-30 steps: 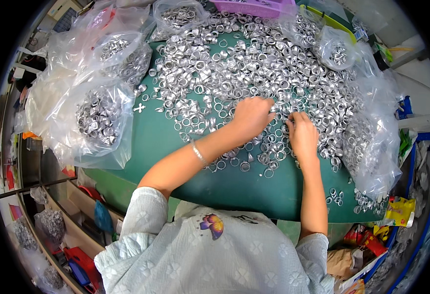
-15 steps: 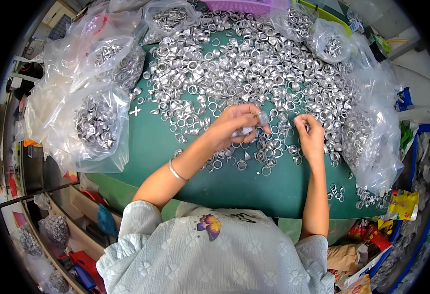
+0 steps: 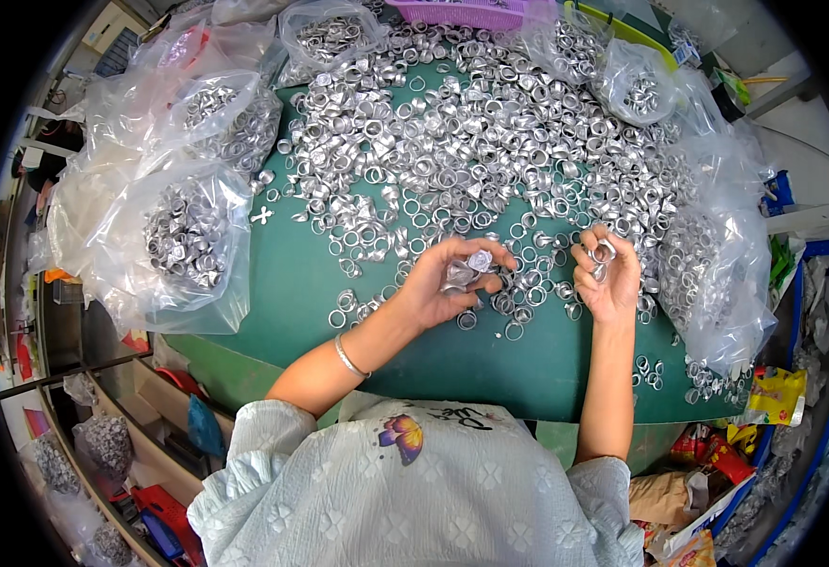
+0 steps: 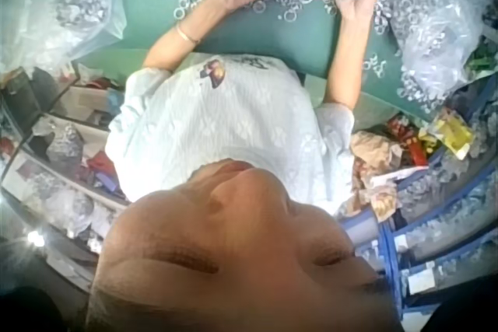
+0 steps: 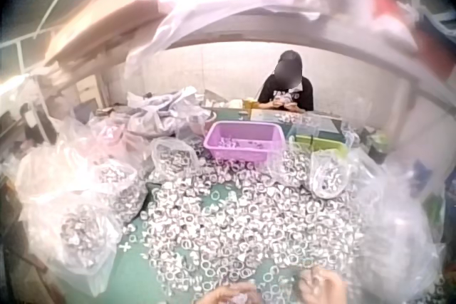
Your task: The person sorts through a large pile of small metal rings and components on a green workbench by hand, picking up items to inspect them and placing selected pieces into a purple plastic tray.
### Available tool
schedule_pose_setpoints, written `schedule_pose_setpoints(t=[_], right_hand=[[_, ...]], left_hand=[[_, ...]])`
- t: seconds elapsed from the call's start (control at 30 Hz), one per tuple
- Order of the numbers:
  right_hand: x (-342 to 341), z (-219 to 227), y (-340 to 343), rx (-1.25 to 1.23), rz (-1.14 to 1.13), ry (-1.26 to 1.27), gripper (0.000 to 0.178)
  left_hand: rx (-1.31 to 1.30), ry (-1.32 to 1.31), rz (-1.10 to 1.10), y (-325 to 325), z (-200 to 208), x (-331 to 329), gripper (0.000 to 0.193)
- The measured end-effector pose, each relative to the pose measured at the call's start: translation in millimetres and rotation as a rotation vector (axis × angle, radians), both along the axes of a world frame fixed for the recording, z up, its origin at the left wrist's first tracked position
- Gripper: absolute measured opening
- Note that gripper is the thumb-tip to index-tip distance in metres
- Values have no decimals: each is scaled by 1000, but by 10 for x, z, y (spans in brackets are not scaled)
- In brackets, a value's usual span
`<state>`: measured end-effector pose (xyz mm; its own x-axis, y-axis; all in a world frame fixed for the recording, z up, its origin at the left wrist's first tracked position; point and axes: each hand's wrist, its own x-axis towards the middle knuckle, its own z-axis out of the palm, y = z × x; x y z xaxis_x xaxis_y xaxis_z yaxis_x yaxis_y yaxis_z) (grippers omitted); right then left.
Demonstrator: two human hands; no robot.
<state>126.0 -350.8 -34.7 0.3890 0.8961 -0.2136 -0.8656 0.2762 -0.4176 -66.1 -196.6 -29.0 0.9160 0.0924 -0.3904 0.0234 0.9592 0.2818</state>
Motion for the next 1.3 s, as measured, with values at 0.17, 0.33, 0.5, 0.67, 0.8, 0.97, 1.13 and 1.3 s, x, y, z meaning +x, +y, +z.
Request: schedule_pose_setpoints(t=[0.17,0.33,0.5,0.67,0.8,0.97,1.13,1.3], right_hand=[[110,7,149,-284,-110,-213,19],[127,-16,571,-1014,-87,-1791,25],[-29,110,547,-1170,14,-2032,20],[57,263,253,-1115,235,-1857,14],[157,302,241,-1178,130,-1815,18],[32,128,278,-1027,149,-1998,23],[36,-33,257,-913,-13,-1911,22],[129,66,13,-436,135,-591,18]], left_hand=[[197,95,26,-10,-35,26,19],[337,78,-39,-30,-33,62,21],[499,123,-16,-60,-1,34,20],[551,164,-5,-7,-36,-7,20],[532,192,5,-50,-49,-4,20],[539,177,6,-67,-40,-4,19],[506,166,-7,-77,5,-12,21],[223,120,-91,-83,50,-89,32]])
